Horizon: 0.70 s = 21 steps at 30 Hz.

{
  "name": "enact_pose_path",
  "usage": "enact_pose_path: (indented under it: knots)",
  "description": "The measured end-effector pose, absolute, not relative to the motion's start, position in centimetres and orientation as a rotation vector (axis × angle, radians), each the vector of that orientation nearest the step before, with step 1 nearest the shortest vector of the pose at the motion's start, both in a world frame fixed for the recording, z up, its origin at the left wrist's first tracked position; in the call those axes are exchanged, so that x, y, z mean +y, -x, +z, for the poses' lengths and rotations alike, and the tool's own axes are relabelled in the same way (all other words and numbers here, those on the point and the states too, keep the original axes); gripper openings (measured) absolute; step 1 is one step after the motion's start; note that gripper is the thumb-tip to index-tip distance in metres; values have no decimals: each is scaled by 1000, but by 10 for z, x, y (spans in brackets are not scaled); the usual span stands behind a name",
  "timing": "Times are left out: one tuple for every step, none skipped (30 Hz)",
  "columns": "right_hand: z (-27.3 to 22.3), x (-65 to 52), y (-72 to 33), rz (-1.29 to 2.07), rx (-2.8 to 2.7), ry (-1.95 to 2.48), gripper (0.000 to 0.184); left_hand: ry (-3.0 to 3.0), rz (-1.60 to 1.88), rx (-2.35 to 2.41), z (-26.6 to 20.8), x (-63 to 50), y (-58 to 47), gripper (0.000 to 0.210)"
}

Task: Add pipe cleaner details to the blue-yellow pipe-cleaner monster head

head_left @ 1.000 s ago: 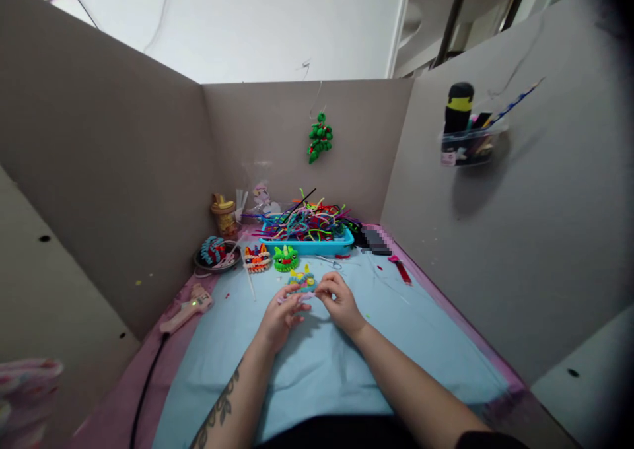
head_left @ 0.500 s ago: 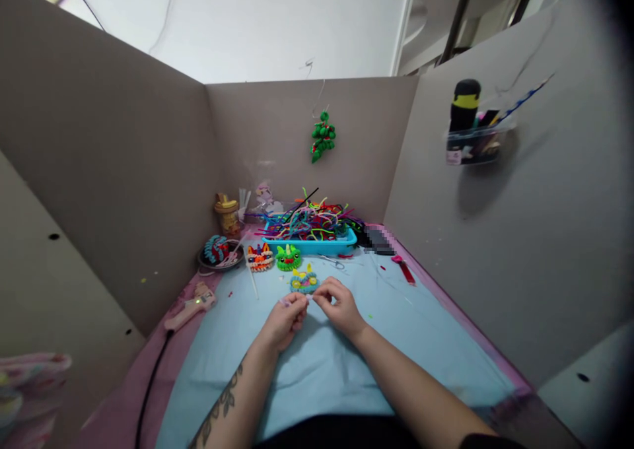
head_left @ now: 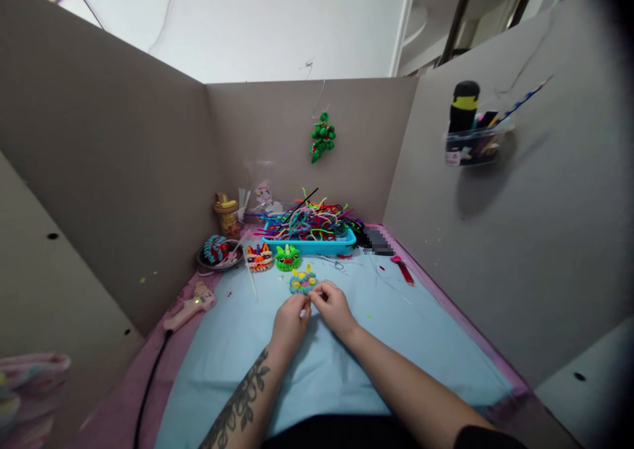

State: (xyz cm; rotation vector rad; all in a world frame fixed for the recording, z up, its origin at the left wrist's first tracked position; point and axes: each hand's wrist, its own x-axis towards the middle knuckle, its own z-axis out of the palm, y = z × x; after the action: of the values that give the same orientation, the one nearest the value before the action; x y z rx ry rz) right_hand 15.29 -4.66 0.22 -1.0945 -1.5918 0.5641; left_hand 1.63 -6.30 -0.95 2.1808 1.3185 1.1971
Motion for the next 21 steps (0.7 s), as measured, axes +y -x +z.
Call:
enact_pose_path:
  knots:
    - [3, -45, -154, 556, -1595, 1103, 12, -2206, 1186, 1307, -10, -63, -17, 14]
    - [4, -44, -156, 546, -1599, 1111, 12, -2231, 1178, 1295, -9, -63, -17, 15]
    - [5, -43, -157, 535, -1602, 1123, 12, -2256, 1172, 1288, -8, -63, -17, 15]
    - [6, -42, -158, 522, -1603, 1137, 12, -2285, 1166, 1282, -7, -64, -18, 16]
    - [7, -41, -160, 511, -1601, 1157, 13, -2316, 1160, 1275, -6, -65, -18, 16]
    - [8, -41, -161, 507, -1594, 1185, 14, -2345, 1157, 1270, -5, -65, -18, 17]
    - [9, -40, -162, 517, -1583, 1218, 15, -2366, 1160, 1268, -3, -66, -17, 18]
    - [11, -40, -164, 547, -1568, 1252, 17, -2376, 1168, 1265, -2, -67, -17, 19]
    - [12, -39, -165, 600, -1549, 1280, 18, -2372, 1184, 1264, -2, -68, -16, 18]
    - [12, -38, -166, 676, -1525, 1294, 20, -2357, 1204, 1266, -1, -68, -15, 18]
    - [13, -37, -168, 766, -1492, 1293, 22, -2332, 1230, 1271, -1, -68, -15, 17]
    - [13, -37, -169, 866, -1454, 1278, 24, -2299, 1255, 1277, 0, -68, -14, 17]
    - [12, -36, -170, 975, -1414, 1257, 26, -2261, 1278, 1283, 0, -68, -13, 16]
    - [12, -35, -171, 1084, -1372, 1239, 27, -2221, 1293, 1287, 1, -67, -12, 16]
    - [12, -35, -171, 1181, -1333, 1228, 28, -2180, 1304, 1291, 2, -67, -12, 16]
    - [11, -34, -172, 1253, -1304, 1221, 28, -2140, 1309, 1291, 3, -66, -11, 16]
    - [11, -34, -173, 1290, -1294, 1213, 28, -2095, 1313, 1295, 4, -65, -11, 16]
    - [11, -33, -173, 1289, -1307, 1192, 28, -2043, 1314, 1303, 5, -65, -11, 17]
    - [12, -33, -174, 1249, -1342, 1158, 27, -1980, 1316, 1311, 6, -64, -11, 18]
    - [13, -33, -176, 1177, -1393, 1114, 24, -1906, 1317, 1317, 8, -64, -11, 19]
    - [15, -33, -178, 1092, -1455, 1068, 22, -1825, 1314, 1319, 9, -64, -11, 20]
